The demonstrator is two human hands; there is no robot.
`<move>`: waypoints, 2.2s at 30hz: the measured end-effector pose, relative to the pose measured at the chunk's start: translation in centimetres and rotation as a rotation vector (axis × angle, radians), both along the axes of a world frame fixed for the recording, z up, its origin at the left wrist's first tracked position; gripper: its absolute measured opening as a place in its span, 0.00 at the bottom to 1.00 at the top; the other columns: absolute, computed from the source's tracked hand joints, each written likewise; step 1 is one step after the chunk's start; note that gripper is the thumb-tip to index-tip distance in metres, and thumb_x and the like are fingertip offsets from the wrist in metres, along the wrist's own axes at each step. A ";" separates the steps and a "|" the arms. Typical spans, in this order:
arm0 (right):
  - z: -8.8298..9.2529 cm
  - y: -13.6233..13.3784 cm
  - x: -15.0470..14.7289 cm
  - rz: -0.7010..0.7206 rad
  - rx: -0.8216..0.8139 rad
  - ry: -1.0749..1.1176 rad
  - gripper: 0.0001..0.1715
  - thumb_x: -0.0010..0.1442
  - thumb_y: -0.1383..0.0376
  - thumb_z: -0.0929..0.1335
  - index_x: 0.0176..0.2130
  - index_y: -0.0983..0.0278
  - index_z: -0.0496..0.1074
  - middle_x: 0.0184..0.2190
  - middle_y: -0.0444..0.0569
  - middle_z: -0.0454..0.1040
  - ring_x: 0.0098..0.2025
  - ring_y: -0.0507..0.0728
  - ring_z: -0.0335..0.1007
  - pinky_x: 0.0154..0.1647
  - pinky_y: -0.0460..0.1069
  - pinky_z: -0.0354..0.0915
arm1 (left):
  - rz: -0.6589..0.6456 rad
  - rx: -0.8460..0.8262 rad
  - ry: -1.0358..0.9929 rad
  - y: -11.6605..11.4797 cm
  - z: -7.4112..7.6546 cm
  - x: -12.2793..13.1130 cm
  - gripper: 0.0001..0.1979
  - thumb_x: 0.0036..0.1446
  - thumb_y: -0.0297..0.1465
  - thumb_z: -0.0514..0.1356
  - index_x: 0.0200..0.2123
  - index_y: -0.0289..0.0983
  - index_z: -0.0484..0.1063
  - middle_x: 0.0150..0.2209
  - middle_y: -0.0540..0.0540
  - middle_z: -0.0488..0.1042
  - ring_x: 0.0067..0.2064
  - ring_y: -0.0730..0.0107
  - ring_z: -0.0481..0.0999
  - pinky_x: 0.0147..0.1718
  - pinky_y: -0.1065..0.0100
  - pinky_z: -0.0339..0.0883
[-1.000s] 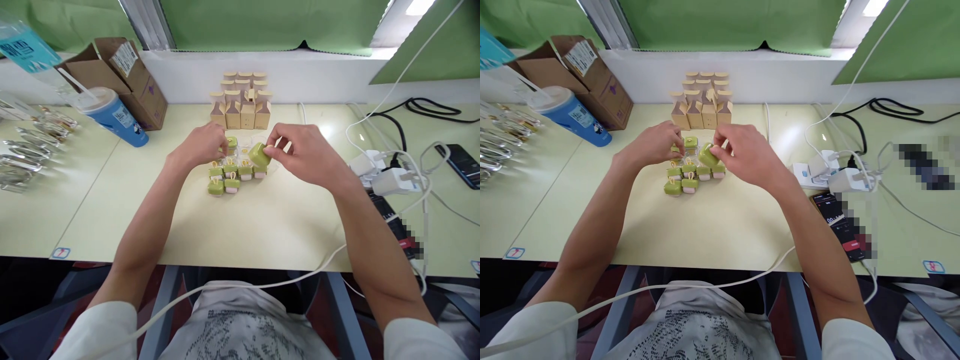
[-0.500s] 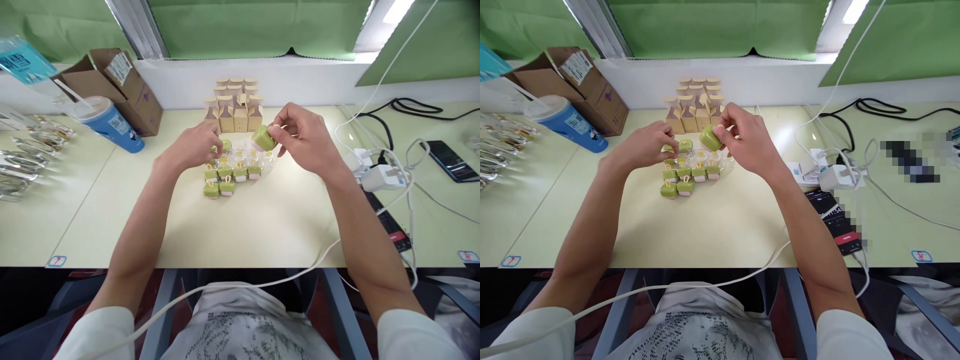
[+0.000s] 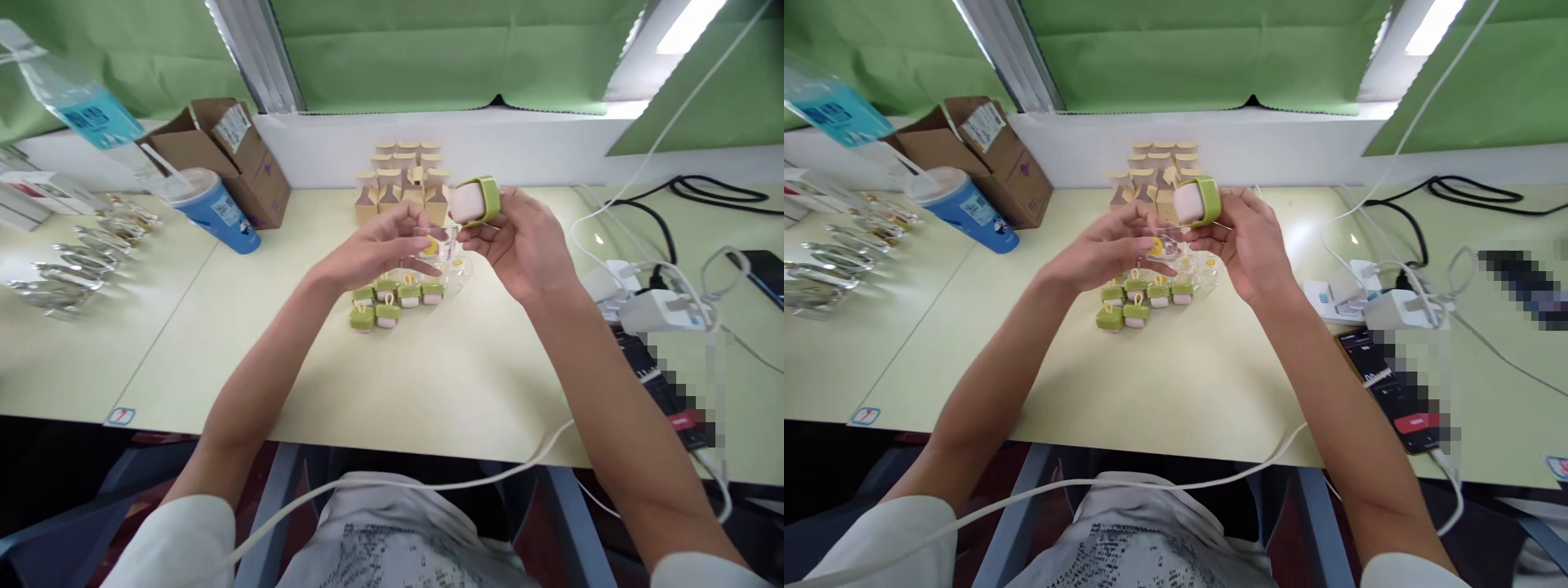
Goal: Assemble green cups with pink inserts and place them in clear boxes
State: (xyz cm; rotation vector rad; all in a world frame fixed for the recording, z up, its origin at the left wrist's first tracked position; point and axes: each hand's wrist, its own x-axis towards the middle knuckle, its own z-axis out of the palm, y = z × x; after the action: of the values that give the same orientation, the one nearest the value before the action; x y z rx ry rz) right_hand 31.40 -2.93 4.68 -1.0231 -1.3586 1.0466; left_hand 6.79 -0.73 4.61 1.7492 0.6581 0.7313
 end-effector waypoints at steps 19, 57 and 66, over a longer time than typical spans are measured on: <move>-0.1 -2.1 -1.6 -0.157 0.246 -0.298 0.23 0.74 0.36 0.71 0.46 0.50 0.74 0.36 0.44 0.78 0.38 0.60 0.79 0.39 0.56 0.79 | 0.225 0.177 0.044 -0.8 1.3 -0.1 0.31 0.58 0.41 0.77 0.62 0.41 0.75 0.63 0.39 0.80 0.65 0.52 0.81 0.53 0.59 0.82; -0.9 -1.6 -0.9 -0.095 0.748 -0.572 0.25 0.76 0.52 0.72 0.68 0.49 0.72 0.69 0.55 0.77 0.67 0.68 0.80 0.55 0.64 0.88 | 0.384 0.889 -0.003 -1.4 0.6 0.2 0.31 0.63 0.59 0.74 0.62 0.53 0.78 0.62 0.40 0.79 0.66 0.45 0.82 0.48 0.53 0.89; -1.6 -0.8 0.1 -0.189 0.755 -0.665 0.38 0.67 0.33 0.76 0.65 0.47 0.75 0.55 0.56 0.84 0.50 0.71 0.87 0.46 0.66 0.86 | 0.425 0.795 0.168 -1.8 0.0 0.4 0.37 0.68 0.69 0.61 0.65 0.50 0.74 0.64 0.38 0.77 0.62 0.48 0.84 0.50 0.52 0.87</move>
State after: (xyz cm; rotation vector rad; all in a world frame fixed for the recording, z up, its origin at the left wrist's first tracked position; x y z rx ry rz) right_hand 31.46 -3.69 3.03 -0.9053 -1.9250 -0.0205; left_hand 7.15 -2.53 4.61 2.4437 0.9506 1.2679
